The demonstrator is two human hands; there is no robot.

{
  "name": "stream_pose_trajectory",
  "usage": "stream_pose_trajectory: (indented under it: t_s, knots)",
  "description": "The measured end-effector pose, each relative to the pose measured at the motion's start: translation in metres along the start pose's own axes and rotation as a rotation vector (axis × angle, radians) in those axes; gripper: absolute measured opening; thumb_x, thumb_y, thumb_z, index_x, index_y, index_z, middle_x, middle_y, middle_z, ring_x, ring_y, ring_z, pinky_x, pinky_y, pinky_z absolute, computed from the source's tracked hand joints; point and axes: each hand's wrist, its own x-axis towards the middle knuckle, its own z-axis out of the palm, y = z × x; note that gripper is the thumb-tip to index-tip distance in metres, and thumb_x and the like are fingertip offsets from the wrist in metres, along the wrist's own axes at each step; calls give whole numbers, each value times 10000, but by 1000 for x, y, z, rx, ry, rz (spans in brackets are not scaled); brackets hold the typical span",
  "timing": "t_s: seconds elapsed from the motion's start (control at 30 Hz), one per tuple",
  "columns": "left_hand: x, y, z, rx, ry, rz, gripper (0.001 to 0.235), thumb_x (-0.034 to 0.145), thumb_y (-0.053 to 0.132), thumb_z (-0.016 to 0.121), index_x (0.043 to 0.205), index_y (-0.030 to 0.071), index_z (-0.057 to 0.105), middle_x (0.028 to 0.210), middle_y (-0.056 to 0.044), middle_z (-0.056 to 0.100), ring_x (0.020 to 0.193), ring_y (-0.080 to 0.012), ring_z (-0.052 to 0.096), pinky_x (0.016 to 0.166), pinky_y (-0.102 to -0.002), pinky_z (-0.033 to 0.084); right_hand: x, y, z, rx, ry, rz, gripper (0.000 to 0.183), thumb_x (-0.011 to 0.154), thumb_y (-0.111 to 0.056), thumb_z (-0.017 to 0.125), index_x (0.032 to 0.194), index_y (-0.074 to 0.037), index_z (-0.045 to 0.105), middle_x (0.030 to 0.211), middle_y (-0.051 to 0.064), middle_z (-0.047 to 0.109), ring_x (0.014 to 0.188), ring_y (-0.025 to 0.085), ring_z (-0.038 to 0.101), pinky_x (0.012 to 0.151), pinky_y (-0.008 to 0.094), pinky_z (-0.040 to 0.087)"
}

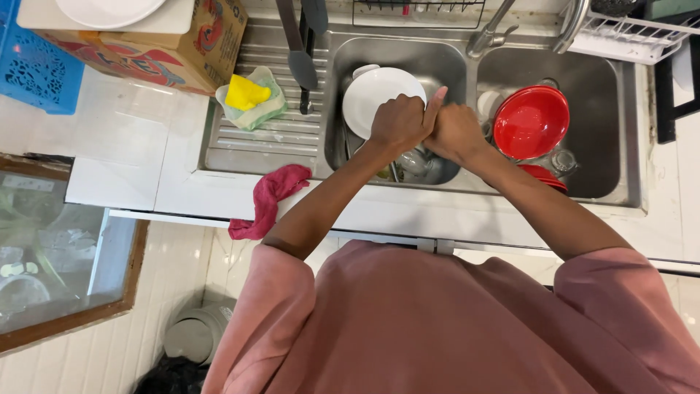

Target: The person washes a yellow cloth in a kitchen sink. They squeeze the cloth, apply soap from a bar, scrub it, and rinse it under running water. The person repeats the rinsing and wringing process several times.

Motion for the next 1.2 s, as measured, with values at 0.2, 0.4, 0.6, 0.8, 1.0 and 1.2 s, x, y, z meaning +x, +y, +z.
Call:
stream_pose_trajectory:
  t_s: [0.2, 0.4, 0.6, 0.8, 1.0, 1.2]
  knots:
    - [7, -6, -6, -4, 3, 288, 695, 1053, 418, 468, 446, 103, 595, 412, -143, 527, 354, -344, 508, 448, -436, 427, -3, 0, -4, 718, -105, 60, 166, 888, -109, 585, 832, 46, 606, 679, 189, 642, 648, 245, 607, 573, 437, 476]
    - [16, -25, 13, 162, 298, 716, 492, 1049, 239, 492, 597, 110, 636, 520, -100, 598, 413, -335, 547, 395, -454, 387, 2, 14, 6, 1132, -381, 279, 172, 910, -81, 684, 812, -37, 550, 639, 17, 515, 548, 125, 457, 479, 301, 360]
    - [31, -21, 11, -24, 56, 518, 494, 992, 248, 510, 527, 141, 640, 509, -140, 605, 413, -369, 561, 461, -470, 447, 9, 31, 26, 1453, -560, 426, 305, 902, -20, 714, 748, -125, 472, 602, -56, 397, 500, 48, 350, 429, 225, 215]
    - [37, -34, 25, -23, 43, 549, 449, 932, 284, 541, 517, 135, 628, 541, -130, 611, 446, -354, 581, 492, -472, 462, 7, 40, 48, 1672, -598, 398, 301, 892, 7, 699, 738, -118, 473, 573, -63, 334, 464, 52, 308, 420, 241, 184]
    - [38, -35, 13, -58, 61, 464, 479, 944, 420, 638, 581, 108, 651, 485, -138, 573, 451, -350, 596, 493, -457, 460, 19, 34, 32, 1544, -612, 465, 94, 943, -81, 615, 853, -94, 591, 664, -68, 416, 557, 34, 369, 476, 215, 239]
    - [38, -41, -7, -291, -68, 287, 638, 772, 638, 782, 551, 76, 579, 459, -91, 538, 442, -278, 570, 494, -389, 479, 27, 37, 14, 1395, -595, 298, 225, 858, -29, 797, 879, -100, 584, 727, -58, 489, 640, 50, 447, 495, 232, 284]
